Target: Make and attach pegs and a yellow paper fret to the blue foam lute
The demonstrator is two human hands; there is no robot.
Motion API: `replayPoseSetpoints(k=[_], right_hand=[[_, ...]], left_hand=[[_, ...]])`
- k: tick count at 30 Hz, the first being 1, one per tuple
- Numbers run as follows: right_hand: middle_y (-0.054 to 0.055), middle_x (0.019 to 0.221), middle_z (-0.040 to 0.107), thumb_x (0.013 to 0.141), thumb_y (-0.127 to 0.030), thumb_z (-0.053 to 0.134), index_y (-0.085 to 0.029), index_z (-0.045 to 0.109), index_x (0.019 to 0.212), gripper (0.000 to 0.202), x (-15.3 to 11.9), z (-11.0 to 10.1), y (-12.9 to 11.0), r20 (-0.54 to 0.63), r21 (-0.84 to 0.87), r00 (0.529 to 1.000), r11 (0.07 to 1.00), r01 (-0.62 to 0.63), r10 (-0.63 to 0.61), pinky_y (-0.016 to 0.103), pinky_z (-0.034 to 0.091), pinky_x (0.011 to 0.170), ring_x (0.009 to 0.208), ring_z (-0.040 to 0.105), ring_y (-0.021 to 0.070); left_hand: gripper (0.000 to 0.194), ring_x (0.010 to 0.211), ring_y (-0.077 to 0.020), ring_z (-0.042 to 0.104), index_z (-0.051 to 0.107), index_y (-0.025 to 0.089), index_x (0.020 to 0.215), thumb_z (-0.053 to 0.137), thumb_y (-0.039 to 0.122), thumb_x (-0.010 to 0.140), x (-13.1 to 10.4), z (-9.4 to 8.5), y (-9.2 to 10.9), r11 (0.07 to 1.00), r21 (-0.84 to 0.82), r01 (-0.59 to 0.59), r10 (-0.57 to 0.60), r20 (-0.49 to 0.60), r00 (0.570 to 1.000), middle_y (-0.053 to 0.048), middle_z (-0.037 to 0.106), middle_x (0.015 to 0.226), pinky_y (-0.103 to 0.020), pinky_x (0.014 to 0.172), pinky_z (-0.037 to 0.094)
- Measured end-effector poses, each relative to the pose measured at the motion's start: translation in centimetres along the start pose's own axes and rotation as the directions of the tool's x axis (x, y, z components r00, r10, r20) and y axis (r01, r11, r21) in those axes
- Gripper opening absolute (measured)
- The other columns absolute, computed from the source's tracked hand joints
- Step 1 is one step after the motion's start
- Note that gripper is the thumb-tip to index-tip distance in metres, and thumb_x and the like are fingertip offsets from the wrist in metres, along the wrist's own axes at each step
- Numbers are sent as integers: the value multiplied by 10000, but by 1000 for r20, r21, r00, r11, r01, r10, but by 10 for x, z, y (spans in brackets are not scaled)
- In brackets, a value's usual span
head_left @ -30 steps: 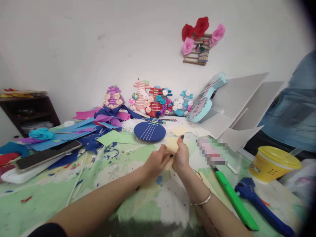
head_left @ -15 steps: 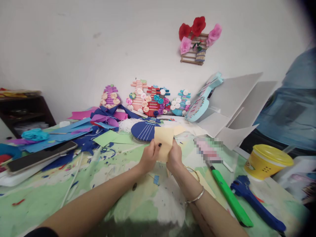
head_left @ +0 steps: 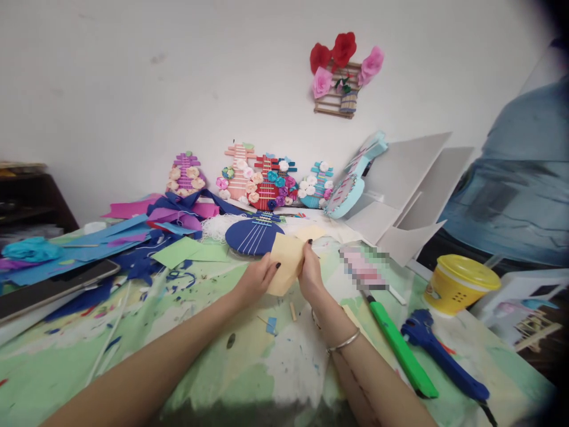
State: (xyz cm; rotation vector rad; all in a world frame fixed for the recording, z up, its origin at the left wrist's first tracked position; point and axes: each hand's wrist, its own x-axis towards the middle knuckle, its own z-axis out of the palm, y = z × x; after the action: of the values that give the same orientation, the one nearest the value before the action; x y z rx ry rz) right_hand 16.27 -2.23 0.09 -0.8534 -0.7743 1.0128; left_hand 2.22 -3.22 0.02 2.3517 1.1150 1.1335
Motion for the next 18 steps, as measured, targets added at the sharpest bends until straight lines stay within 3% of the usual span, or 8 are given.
replayPoseSetpoints(k=[5,9,12,15,18], right_hand=[[54,745,701,778,-642,371,-176,640,807,539,-3,-1,-2,-104,-45,980,983,-177,172,253,487,518,593,638,172],[69,635,679,781,-669,320,-159,615,716,593,-10,4,-9,-185,-31,974,990,-137,129,253,463,456,505,614,173],[63,613,673,780,-659,345,-158,600,703,567,-13,6,-12,-155,24,985,997,-77,80,248,460,462,515,617,172],[56,672,687,781,-654,346,-163,610,755,558,-11,4,-10,-93,85,987,988,-127,135,262,472,497,562,630,178],[60,824,693,784,-631,364,-170,611,834,525,-5,1,-6,-47,72,990,989,-126,129,260,481,584,702,639,174]], left_hand=[[215,567,-170,542,448,181,827,326,350,878,-5,8,2,998,64,-22,18,50,999,-38,587,661,-270,528,358],[253,613,-162,549,464,176,836,308,369,888,-9,12,8,999,-32,-15,17,64,998,-48,605,716,-273,555,380],[293,609,-154,539,479,171,855,286,387,894,-10,12,11,996,-89,16,-10,70,998,-39,603,716,-269,547,377],[279,599,-145,528,472,175,834,288,376,895,-9,10,12,997,-82,5,1,69,998,-21,585,687,-258,541,364],[243,545,-121,481,446,185,750,328,348,886,-6,5,9,997,24,-68,69,-36,997,11,524,612,-240,522,325]])
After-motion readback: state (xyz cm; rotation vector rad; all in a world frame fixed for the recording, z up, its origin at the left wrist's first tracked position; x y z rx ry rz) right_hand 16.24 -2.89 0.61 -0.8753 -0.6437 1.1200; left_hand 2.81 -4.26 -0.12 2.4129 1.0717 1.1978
